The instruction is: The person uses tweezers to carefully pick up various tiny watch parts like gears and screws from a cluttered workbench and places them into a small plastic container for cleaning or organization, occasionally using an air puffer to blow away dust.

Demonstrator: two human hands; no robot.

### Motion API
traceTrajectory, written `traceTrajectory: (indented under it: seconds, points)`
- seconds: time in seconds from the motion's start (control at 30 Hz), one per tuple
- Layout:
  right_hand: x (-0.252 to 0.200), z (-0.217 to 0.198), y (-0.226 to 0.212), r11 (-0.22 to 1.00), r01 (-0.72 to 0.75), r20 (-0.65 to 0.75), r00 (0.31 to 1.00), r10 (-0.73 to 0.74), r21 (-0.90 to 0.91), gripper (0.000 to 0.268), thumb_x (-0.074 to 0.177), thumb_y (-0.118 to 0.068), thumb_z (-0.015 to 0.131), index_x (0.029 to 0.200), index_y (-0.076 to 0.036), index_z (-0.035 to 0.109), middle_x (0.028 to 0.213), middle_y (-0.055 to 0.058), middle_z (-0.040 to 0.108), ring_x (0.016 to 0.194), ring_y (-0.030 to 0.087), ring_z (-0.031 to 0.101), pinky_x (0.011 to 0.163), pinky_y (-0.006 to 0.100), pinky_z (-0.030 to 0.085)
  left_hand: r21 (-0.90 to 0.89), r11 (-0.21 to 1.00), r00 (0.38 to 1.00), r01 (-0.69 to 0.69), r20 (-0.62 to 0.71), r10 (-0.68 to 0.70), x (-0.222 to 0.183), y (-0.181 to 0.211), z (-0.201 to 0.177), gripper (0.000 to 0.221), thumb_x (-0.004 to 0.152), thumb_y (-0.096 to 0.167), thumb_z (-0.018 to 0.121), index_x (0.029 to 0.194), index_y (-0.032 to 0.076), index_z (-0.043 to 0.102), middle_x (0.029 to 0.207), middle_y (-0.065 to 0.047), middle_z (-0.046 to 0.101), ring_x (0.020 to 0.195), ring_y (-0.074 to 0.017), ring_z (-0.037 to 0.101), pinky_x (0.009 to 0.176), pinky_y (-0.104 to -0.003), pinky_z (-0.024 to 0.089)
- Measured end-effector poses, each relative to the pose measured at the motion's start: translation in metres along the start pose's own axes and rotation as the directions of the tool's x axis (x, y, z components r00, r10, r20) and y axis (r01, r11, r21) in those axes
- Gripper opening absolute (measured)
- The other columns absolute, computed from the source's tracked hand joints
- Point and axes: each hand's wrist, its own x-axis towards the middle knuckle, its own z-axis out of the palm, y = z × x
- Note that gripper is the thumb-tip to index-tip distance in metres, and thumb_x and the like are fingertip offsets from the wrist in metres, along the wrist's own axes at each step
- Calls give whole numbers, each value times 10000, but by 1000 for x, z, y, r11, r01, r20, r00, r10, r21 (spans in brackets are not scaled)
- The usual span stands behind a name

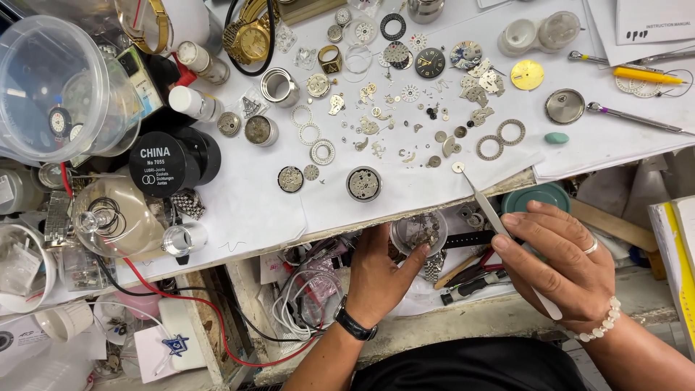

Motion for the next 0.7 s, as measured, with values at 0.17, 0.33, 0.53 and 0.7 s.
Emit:
traceTrajectory:
  seconds: [0.17,0.33,0.53,0.7]
  points:
    - [-5,0,-1,1000,-23,8,1000,23,-9,210,995,33,649,1204,7,658,1186,245,654,1045,388,707,1022,566,621,22,999,1000,28,8,-28,-2,-3,3,631,923,422,692,1369,2,538,1190,-220,661,1116,-415,602,956,-479,499]
    - [-10,-1,-1,1000,25,-41,999,-25,7,194,959,38,685,1138,29,614,1087,244,644,989,363,689,974,556,641,6,999,999,35,14,-35,-2,-3,1,630,920,406,700,1384,15,530,1258,-216,657,1185,-420,592,1014,-488,483]
    - [2,3,-1,999,34,-53,998,-34,11,309,944,64,749,1201,53,577,1040,240,664,975,360,711,932,548,664,22,998,997,64,35,-65,-2,-3,1,636,924,457,664,1369,21,540,1257,-223,648,1183,-422,580,1012,-485,468]
    - [9,1,-4,999,7,-16,1000,-6,38,260,964,41,695,1207,38,601,1077,234,651,994,355,692,959,556,659,31,997,997,66,24,-67,-2,-5,0,658,922,481,657,1375,18,541,1272,-220,651,1199,-418,584,1024,-481,470]
